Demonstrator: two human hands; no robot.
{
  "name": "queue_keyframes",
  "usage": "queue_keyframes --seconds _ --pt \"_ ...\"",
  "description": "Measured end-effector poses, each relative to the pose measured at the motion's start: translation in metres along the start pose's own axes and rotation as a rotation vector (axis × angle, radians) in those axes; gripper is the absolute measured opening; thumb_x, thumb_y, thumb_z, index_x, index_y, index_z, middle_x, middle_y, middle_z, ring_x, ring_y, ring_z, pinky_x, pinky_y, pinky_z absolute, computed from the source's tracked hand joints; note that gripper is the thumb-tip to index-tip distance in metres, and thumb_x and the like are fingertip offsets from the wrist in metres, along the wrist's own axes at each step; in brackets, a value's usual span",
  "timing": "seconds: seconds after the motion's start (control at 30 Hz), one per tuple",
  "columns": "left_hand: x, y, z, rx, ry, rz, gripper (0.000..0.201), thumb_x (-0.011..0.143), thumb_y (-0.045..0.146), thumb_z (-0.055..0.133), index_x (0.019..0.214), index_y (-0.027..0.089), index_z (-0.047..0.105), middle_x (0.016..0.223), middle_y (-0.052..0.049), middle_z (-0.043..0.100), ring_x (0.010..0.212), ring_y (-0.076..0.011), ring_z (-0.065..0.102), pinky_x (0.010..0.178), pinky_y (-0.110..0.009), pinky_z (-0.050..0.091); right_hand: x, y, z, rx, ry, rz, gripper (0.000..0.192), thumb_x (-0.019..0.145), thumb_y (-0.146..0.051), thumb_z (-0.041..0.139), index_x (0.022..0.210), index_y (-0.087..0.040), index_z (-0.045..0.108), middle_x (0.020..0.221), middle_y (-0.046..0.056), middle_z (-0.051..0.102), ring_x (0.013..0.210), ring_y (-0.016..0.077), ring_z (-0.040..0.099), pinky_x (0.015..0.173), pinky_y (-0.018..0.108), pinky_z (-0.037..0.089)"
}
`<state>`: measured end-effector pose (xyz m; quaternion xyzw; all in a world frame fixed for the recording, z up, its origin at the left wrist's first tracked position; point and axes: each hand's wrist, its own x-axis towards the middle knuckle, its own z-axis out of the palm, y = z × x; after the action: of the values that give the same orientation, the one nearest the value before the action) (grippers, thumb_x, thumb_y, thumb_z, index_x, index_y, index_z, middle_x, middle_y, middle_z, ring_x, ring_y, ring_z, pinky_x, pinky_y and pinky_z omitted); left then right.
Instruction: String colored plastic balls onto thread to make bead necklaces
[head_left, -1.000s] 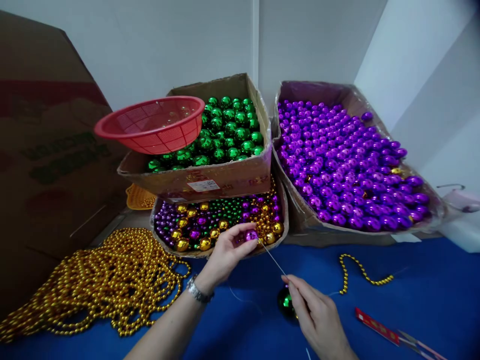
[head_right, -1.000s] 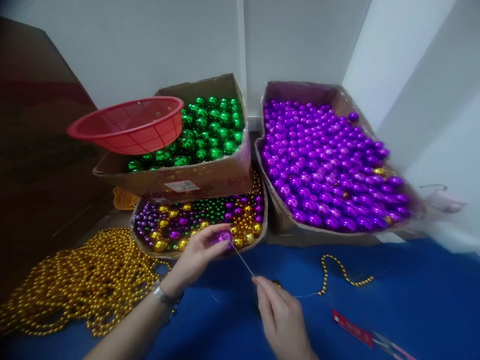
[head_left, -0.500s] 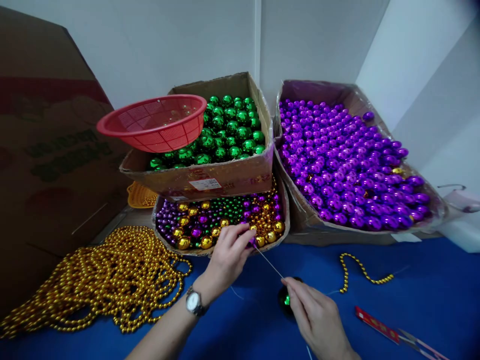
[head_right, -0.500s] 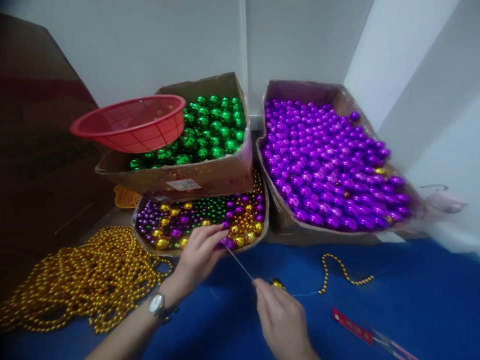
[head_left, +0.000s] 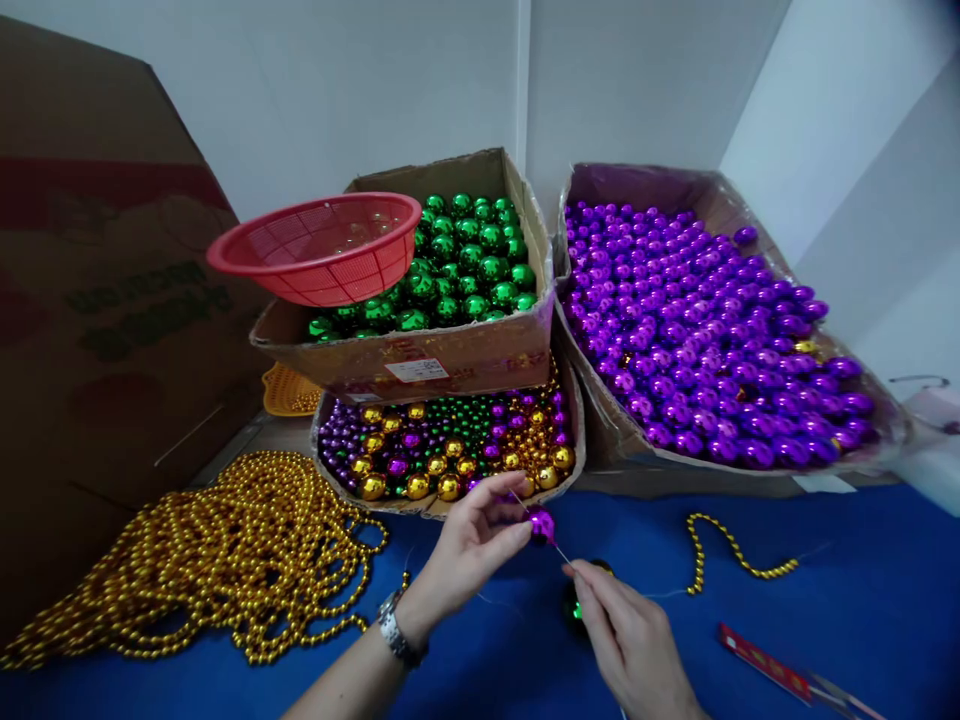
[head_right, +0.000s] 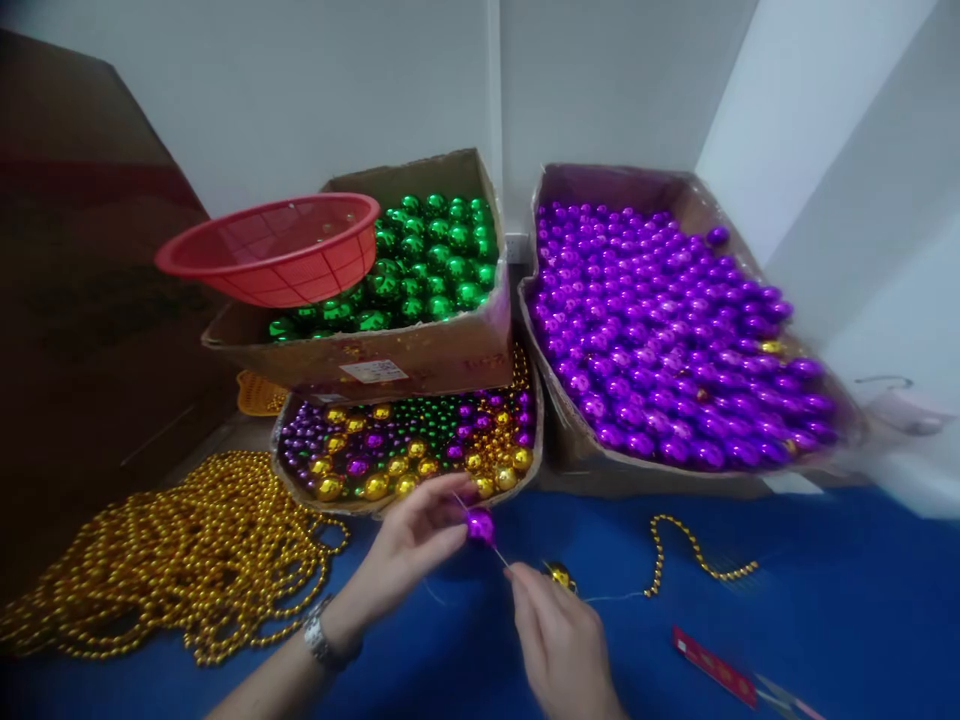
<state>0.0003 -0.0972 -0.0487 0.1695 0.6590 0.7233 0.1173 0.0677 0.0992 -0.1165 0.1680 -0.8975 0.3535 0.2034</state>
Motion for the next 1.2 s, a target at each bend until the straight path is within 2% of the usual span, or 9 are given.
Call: queue_keyframes --seconds 0.1,0.2,0.27,0.37,0.53,0.73,0.83,1.03,1.2 --pt "0.014 0.004 -0.013 0.096 0.0 0.027 0.049 0.088 0.029 0.052 0.133 0.023 0.034 0.12 -0.013 0.055 0.096 -0.0218 0.061 0.082 -0.036 0.051 -0.001 0.001 -0.001 0.012 0.015 0.03 0.027 0.095 -0.025 0.038 0.108 -0.017 0.06 0.097 0.007 0.071 0.085 0.0179 0.069 0.072 0.023 0.055" --pt "0.048 0.009 -0.04 0.759 0.163 0.069 0.033 0.091 0.029 0.044 0.123 0.019 0.047 0.114 -0.014 0.058 0.101 -0.0227 0.058 0.086 -0.036 0.048 -0.002 0.002 -0.003 0.012 0.041 0.053 0.026 0.094 -0.024 0.039 0.105 -0.017 0.062 0.092 0.008 0.071 0.08 0.0186 0.069 0.069 0.024 0.055" --pt "0.075 0.008 -0.059 1.198 0.178 -0.031 0.025 0.088 0.023 0.048 0.109 0.014 0.058 0.112 -0.018 0.059 0.11 -0.0299 0.052 0.093 -0.044 0.042 -0.003 0.002 -0.003 0.017 0.048 0.051 0.025 0.094 -0.024 0.04 0.104 -0.016 0.062 0.09 0.008 0.071 0.077 0.0187 0.069 0.066 0.025 0.055" --pt "0.111 0.0 -0.076 1.331 0.137 -0.148 0.018 0.084 0.02 0.057 0.098 0.01 0.062 0.105 -0.017 0.061 0.106 -0.0308 0.054 0.088 -0.047 0.044 -0.003 0.002 -0.001 0.015 0.056 0.037 0.026 0.094 -0.023 0.04 0.105 -0.015 0.062 0.09 0.009 0.071 0.077 0.0189 0.069 0.066 0.025 0.055" --pt "0.13 -0.019 -0.076 1.363 0.107 -0.233 0.031 0.088 0.031 0.053 0.115 0.015 0.053 0.115 -0.009 0.056 0.097 -0.0205 0.058 0.082 -0.041 0.05 -0.003 0.002 -0.001 0.005 0.064 0.03 0.026 0.093 -0.022 0.04 0.105 -0.016 0.062 0.091 0.009 0.071 0.077 0.0188 0.069 0.067 0.024 0.055" --pt "0.108 -0.009 -0.072 1.151 0.175 -0.116 0.022 0.081 0.02 0.058 0.101 0.012 0.062 0.103 -0.016 0.061 0.101 -0.0307 0.057 0.085 -0.045 0.045 0.002 0.0 -0.003 0.017 0.036 0.06 0.027 0.094 -0.022 0.039 0.105 -0.015 0.062 0.09 0.009 0.071 0.076 0.0183 0.069 0.067 0.025 0.055" --pt "0.09 0.005 -0.064 0.968 0.173 -0.05 0.027 0.088 0.03 0.047 0.109 0.017 0.058 0.097 -0.011 0.065 0.092 -0.0246 0.062 0.077 -0.035 0.049 0.005 -0.002 -0.003 0.028 0.036 0.056 0.027 0.094 -0.023 0.038 0.104 -0.016 0.062 0.089 0.008 0.071 0.075 0.0181 0.069 0.065 0.024 0.055" --pt "0.048 0.011 -0.038 -0.215 0.111 -0.168 0.027 0.081 0.032 0.061 0.101 0.014 0.061 0.08 -0.006 0.064 0.071 -0.0144 0.062 0.065 -0.026 0.051 0.008 -0.006 -0.003 0.011 0.072 0.029 0.026 0.093 -0.022 0.039 0.104 -0.016 0.062 0.09 0.009 0.071 0.077 0.0186 0.069 0.067 0.026 0.055" --pt "0.034 0.01 -0.028 -0.402 0.093 -0.255 0.02 0.081 0.025 0.063 0.097 0.013 0.062 0.075 -0.006 0.063 0.068 -0.0132 0.061 0.062 -0.025 0.052 0.008 -0.007 -0.003 -0.013 0.07 0.0 0.026 0.093 -0.021 0.04 0.105 -0.015 0.062 0.09 0.009 0.071 0.077 0.0186 0.069 0.069 0.027 0.055"
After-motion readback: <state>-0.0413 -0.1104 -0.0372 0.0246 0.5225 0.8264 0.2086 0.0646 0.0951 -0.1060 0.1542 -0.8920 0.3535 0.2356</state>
